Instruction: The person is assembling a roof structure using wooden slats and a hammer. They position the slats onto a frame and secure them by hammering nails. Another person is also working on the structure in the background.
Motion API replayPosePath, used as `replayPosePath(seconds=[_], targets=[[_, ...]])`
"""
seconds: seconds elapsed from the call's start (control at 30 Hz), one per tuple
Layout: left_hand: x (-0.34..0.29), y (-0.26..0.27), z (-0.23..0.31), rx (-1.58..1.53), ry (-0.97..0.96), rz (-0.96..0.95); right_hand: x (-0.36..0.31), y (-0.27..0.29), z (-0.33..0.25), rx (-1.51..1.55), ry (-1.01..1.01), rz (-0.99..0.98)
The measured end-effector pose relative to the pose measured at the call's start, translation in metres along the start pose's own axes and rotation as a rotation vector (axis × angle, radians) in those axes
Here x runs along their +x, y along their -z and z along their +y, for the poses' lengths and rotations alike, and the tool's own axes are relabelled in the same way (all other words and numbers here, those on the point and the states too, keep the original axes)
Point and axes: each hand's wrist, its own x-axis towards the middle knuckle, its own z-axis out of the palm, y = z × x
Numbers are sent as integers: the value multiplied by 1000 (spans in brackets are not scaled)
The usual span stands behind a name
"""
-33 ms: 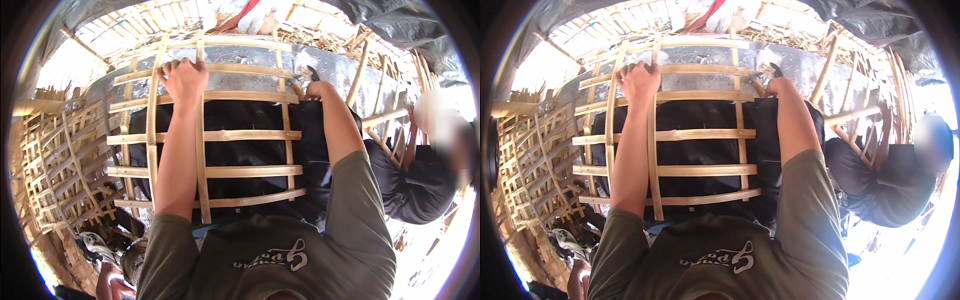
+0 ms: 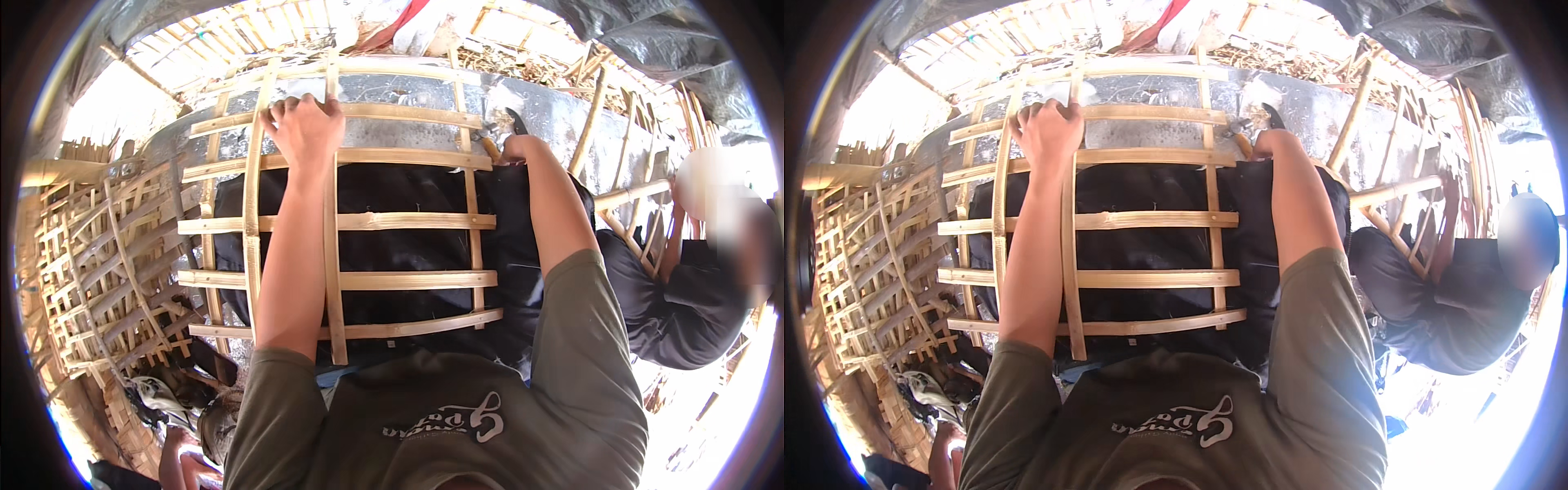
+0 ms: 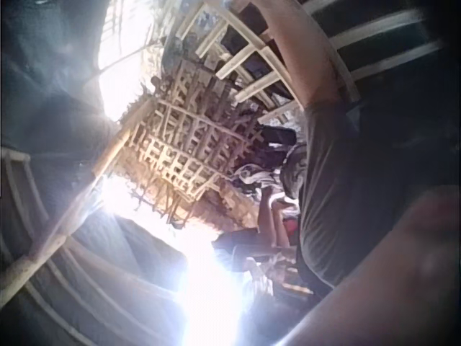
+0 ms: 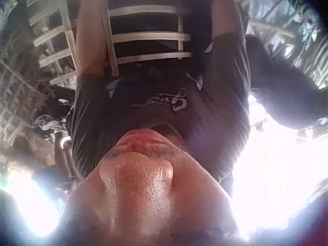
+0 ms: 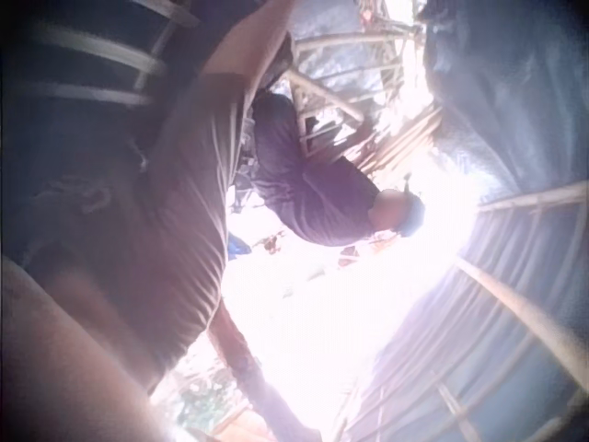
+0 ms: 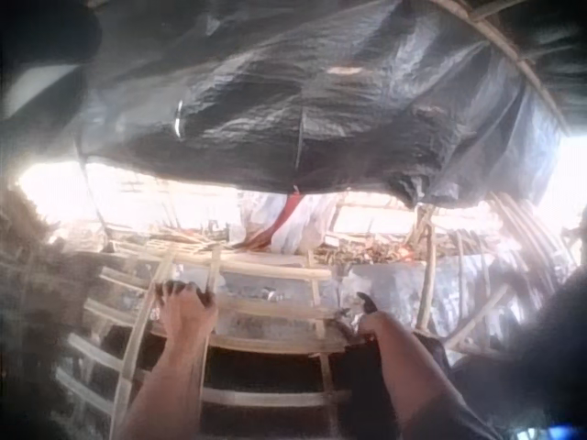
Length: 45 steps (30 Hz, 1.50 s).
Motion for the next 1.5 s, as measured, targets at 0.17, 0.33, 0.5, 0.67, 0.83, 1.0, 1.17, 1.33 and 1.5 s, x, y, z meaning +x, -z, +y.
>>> replayPosePath(seconds=[0.17, 0.33, 0.5, 0.67, 0.83, 1.0, 1.17, 1.33, 1.5], targets=[[-2, -3, -5, -2, -28, 108, -2, -1, -19, -116, 20, 113], [5, -2, 2, -48, -43, 148, 23, -2, -10, -228, 71, 186], [4, 1, -6, -54, -27, 160, 26, -1, -23, -195, 56, 125], [3, 0, -6, -60, -45, 208, 29, 1, -21, -181, -13, 41], [3, 2, -1, -62, -73, 251, -6, 11, -26, -89, -1, 28], [5, 0, 3, -69, -51, 185, 19, 1, -6, -110, 31, 105], [2, 6, 1, -19, -51, 63, 14, 7, -7, 36, 27, 137], [6, 1, 9, -35, -40, -66, 10, 7, 16, 215, 87, 353], [9, -8, -2, -50, -11, -23, 19, 16, 12, 392, 23, 526]])
